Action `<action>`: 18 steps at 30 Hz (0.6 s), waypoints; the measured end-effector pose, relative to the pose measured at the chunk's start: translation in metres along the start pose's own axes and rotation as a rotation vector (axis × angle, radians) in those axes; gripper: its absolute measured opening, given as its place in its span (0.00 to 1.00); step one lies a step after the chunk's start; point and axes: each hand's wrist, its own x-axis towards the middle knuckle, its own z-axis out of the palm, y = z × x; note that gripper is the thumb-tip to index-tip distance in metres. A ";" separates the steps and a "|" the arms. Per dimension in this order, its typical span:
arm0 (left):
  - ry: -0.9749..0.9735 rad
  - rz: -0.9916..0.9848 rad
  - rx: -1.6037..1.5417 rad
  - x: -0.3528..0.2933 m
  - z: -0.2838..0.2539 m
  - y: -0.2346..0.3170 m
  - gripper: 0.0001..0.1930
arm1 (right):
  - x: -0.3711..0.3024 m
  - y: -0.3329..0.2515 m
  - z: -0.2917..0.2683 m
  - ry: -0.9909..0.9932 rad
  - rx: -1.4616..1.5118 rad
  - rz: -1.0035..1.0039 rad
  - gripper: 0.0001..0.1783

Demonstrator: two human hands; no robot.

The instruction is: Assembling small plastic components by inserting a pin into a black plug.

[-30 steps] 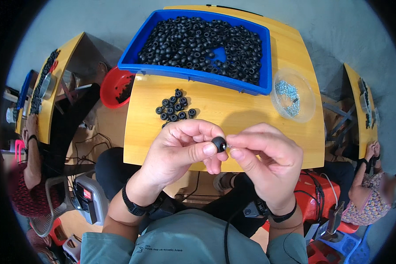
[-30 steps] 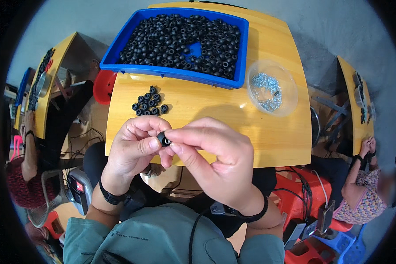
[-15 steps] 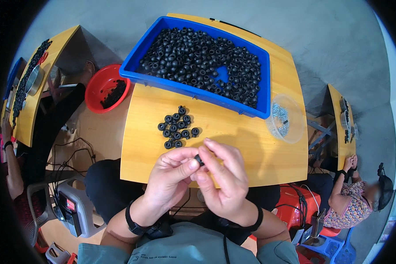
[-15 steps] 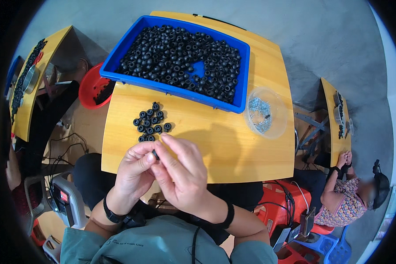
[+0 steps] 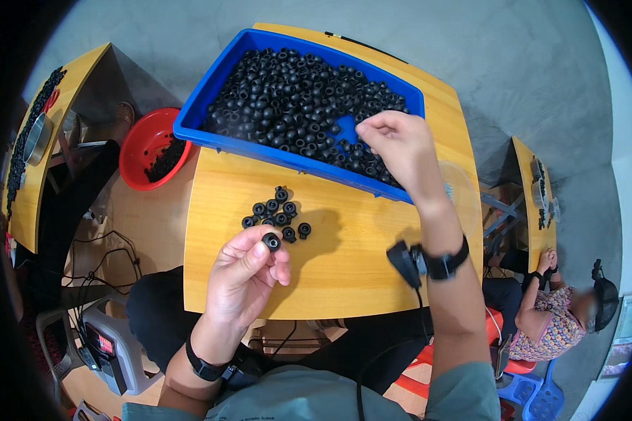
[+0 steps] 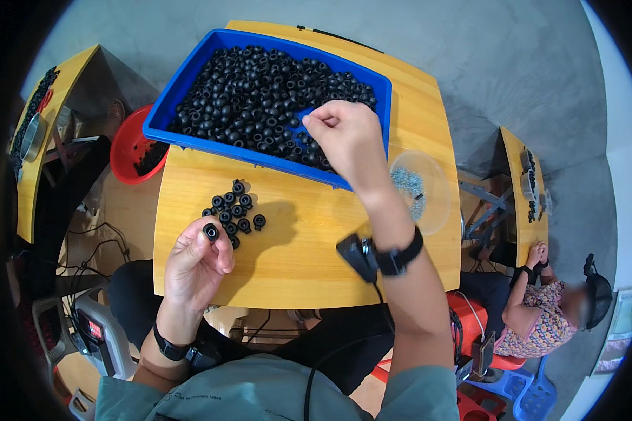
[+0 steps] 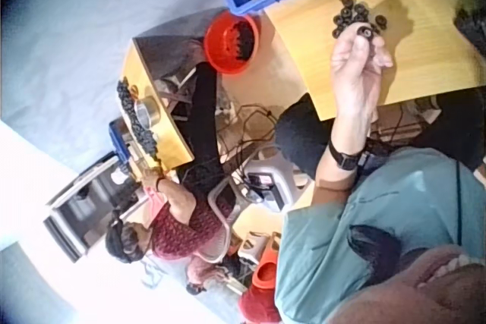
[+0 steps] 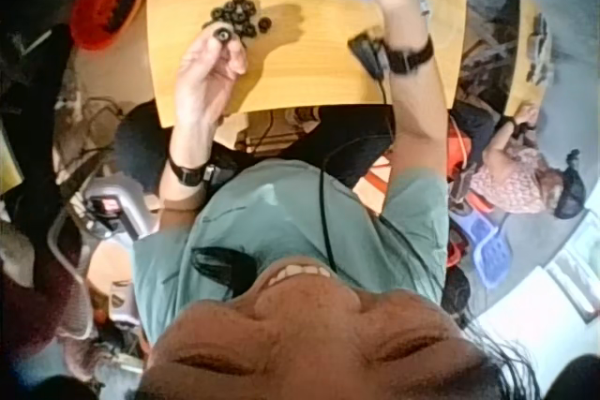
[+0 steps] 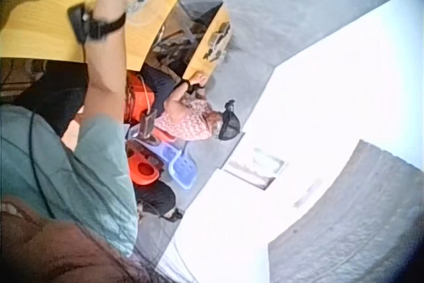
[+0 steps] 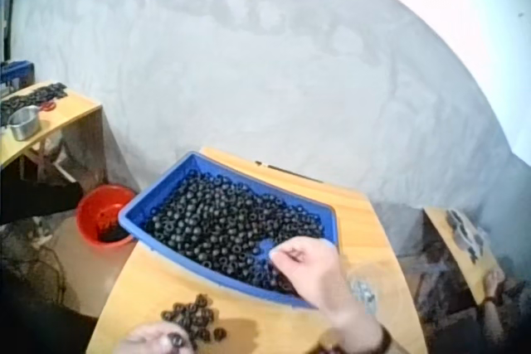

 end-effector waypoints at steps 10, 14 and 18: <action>-0.092 0.000 -0.076 0.001 -0.008 0.007 0.10 | 0.047 0.026 0.039 -0.262 -0.717 0.077 0.07; -0.143 -0.015 -0.098 0.000 -0.007 0.008 0.11 | 0.039 0.026 0.023 -0.129 -0.420 0.035 0.11; -0.189 -0.031 -0.137 -0.002 -0.009 0.006 0.11 | 0.000 -0.009 -0.007 -0.178 0.623 0.214 0.09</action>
